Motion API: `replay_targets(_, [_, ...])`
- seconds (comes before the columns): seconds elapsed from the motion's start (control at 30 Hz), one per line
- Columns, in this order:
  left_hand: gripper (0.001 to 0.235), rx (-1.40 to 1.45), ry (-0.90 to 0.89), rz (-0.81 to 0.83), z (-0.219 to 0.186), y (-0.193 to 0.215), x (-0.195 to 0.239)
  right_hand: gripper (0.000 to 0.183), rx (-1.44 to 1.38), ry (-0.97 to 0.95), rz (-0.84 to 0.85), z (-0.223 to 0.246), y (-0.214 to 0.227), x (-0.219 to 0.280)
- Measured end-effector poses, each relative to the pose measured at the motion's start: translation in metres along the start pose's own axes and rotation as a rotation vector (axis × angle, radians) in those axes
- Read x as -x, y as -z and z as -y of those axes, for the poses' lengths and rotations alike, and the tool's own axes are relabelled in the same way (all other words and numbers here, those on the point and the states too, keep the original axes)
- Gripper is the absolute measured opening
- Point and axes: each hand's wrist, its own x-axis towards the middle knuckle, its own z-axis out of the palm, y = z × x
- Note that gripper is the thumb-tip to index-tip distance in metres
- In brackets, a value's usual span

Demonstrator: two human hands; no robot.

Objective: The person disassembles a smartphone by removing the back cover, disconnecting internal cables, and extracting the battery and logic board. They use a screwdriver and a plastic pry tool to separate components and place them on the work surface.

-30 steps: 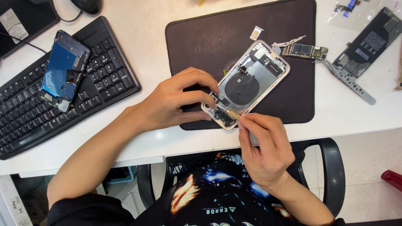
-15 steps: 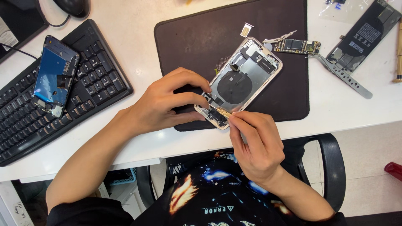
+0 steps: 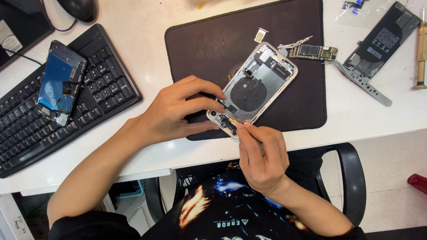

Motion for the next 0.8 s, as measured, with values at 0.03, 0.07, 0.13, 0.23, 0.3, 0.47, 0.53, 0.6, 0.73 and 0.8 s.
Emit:
replay_targets(0.03, [0.037,0.003,-0.01,-0.006,0.0009,-0.0003,-0.001,0.026,0.021,0.008,-0.021,0.0001,-0.002,0.0011])
replay_targets(0.07, [0.037,0.006,-0.02,-0.011,0.0011,-0.0004,-0.0017,0.026,0.01,-0.004,-0.013,0.0002,-0.0023,0.0022])
replay_targets(0.13, [0.037,0.009,-0.014,-0.012,-0.0001,0.0002,-0.0021,0.025,-0.012,-0.027,0.002,-0.0004,-0.0021,0.0031])
replay_targets(0.23, [0.038,0.007,-0.023,-0.017,-0.0003,-0.0005,-0.0044,0.025,0.036,-0.015,0.001,0.0003,-0.0025,0.0033])
replay_targets(0.3, [0.039,0.005,-0.022,-0.024,-0.0016,-0.001,-0.0038,0.024,0.045,-0.023,0.0,0.0011,-0.0026,0.003])
replay_targets(0.47, [0.047,-0.003,-0.046,-0.067,-0.0046,-0.0019,-0.0023,0.025,0.039,-0.036,0.02,0.0032,-0.0005,0.0012])
replay_targets(0.53, [0.05,-0.017,-0.026,-0.04,-0.0068,-0.001,0.0007,0.025,0.049,-0.033,0.016,0.0042,-0.0009,0.001])
replay_targets(0.6, [0.053,-0.018,-0.021,-0.043,-0.0072,-0.0016,0.0019,0.026,0.061,-0.031,0.032,0.0036,-0.0006,0.0003])
replay_targets(0.73, [0.061,0.021,-0.029,-0.088,-0.007,-0.0062,0.0032,0.024,0.074,-0.052,0.027,0.0058,-0.0015,0.0016])
replay_targets(0.8, [0.064,0.03,-0.027,-0.096,-0.0073,-0.007,0.0038,0.023,0.061,-0.051,0.039,0.0063,-0.001,0.0017])
